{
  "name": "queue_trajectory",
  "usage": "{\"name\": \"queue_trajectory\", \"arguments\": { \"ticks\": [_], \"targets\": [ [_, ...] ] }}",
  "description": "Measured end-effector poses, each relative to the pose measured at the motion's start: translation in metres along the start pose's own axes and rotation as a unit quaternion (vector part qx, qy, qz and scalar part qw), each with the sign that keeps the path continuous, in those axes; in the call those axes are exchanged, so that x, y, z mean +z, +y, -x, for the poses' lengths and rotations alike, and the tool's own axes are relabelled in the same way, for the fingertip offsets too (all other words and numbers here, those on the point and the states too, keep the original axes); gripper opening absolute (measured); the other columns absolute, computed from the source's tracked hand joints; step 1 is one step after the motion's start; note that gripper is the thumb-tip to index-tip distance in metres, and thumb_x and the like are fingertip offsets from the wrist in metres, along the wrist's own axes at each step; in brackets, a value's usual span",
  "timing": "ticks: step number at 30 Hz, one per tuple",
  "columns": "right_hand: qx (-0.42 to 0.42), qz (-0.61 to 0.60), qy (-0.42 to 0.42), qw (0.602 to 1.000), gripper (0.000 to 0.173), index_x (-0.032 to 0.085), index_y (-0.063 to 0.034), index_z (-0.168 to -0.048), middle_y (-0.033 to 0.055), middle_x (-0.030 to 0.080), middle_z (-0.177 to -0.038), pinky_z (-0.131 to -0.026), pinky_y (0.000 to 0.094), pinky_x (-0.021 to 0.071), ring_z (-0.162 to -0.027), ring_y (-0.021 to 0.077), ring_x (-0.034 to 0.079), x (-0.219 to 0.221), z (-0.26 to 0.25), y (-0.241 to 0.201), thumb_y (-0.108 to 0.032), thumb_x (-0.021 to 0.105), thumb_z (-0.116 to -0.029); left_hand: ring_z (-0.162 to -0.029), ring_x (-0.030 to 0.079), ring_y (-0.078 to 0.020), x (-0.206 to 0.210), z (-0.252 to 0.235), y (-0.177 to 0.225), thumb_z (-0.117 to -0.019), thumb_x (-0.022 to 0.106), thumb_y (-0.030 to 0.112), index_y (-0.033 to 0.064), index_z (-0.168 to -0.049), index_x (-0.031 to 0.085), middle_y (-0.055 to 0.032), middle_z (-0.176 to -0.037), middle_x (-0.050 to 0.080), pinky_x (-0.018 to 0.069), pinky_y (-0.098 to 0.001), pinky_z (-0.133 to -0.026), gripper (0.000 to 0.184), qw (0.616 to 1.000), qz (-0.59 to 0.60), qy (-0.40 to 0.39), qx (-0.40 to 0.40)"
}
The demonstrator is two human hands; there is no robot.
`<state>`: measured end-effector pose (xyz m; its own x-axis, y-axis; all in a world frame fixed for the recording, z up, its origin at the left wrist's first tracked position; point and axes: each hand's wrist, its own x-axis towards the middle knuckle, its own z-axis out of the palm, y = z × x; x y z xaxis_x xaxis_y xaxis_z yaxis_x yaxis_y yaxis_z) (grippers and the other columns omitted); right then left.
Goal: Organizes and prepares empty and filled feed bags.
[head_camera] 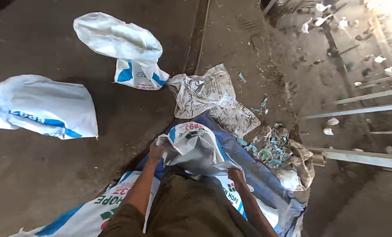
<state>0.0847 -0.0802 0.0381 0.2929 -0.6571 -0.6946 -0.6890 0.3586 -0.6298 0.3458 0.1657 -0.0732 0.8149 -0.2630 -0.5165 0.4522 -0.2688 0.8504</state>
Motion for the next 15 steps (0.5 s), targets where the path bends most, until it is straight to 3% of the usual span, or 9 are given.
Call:
{"name": "queue_trajectory", "arguments": {
  "ticks": [6, 8, 10, 12, 14, 15],
  "targets": [
    [0.029, -0.001, -0.043, 0.999, 0.014, 0.064, -0.0002, -0.086, -0.0026, 0.055, -0.058, -0.050, 0.0241, 0.0452, -0.048, 0.0051, 0.048, -0.043, -0.031, -0.003, 0.010, 0.055, -0.0839, -0.092, 0.068, -0.0103, 0.031, -0.008, 0.012, -0.0884, 0.071, 0.005, -0.0044, -0.117, 0.064, -0.0089, -0.104, 0.071, 0.0586, -0.0328, -0.086, 0.031, 1.000, -0.015, 0.011, 0.003],
    [0.007, -0.012, -0.099, 0.995, 0.015, 0.066, 0.0010, -0.095, -0.0018, 0.058, -0.063, -0.051, 0.0245, 0.0479, -0.051, 0.0053, 0.051, -0.059, -0.039, 0.003, 0.007, 0.056, -0.0848, -0.094, 0.068, -0.0089, 0.048, 0.000, 0.016, -0.0892, 0.070, 0.006, -0.0034, -0.118, 0.063, -0.0076, -0.104, 0.070, 0.0585, -0.0320, -0.087, 0.031, 0.999, -0.032, 0.024, 0.003],
    [0.008, 0.001, -0.146, 0.989, 0.015, 0.069, 0.0005, -0.096, -0.0002, 0.061, -0.067, -0.053, 0.0268, 0.0491, -0.053, 0.0063, 0.052, -0.074, -0.051, 0.003, 0.003, 0.060, -0.0842, -0.096, 0.067, -0.0096, 0.067, 0.004, 0.019, -0.0897, 0.070, 0.008, -0.0034, -0.122, 0.062, -0.0088, -0.108, 0.069, 0.0579, -0.0327, -0.089, 0.035, 0.997, -0.063, 0.044, -0.012],
    [0.011, 0.040, -0.207, 0.977, 0.011, 0.070, 0.0006, -0.097, 0.0015, 0.063, -0.070, -0.056, 0.0285, 0.0510, -0.056, 0.0073, 0.055, -0.093, -0.069, 0.001, -0.003, 0.062, -0.0895, -0.098, 0.067, -0.0130, 0.088, 0.002, 0.018, -0.0886, 0.071, 0.010, -0.0033, -0.125, 0.061, -0.0122, -0.112, 0.068, 0.0571, -0.0366, -0.090, 0.040, 0.991, -0.102, 0.076, -0.031],
    [-0.009, 0.095, -0.289, 0.952, 0.009, 0.069, 0.0006, -0.096, 0.0043, 0.066, -0.078, -0.067, 0.0311, 0.0550, -0.068, 0.0094, 0.061, -0.114, -0.095, -0.011, -0.006, 0.065, -0.0915, -0.106, 0.066, -0.0196, 0.107, -0.002, 0.017, -0.0911, 0.071, 0.014, -0.0031, -0.130, 0.059, -0.0178, -0.119, 0.066, 0.0547, -0.0427, -0.095, 0.044, 0.980, -0.142, 0.132, -0.038],
    [-0.026, 0.122, -0.340, 0.932, 0.013, 0.071, 0.0028, -0.100, 0.0096, 0.071, -0.088, -0.079, 0.0363, 0.0576, -0.081, 0.0142, 0.067, -0.124, -0.111, -0.017, -0.007, 0.069, -0.0909, -0.114, 0.064, -0.0245, 0.115, 0.000, 0.016, -0.0941, 0.068, 0.018, -0.0031, -0.136, 0.055, -0.0219, -0.127, 0.063, 0.0522, -0.0461, -0.100, 0.049, 0.971, -0.156, 0.176, -0.043]
  ]
}}
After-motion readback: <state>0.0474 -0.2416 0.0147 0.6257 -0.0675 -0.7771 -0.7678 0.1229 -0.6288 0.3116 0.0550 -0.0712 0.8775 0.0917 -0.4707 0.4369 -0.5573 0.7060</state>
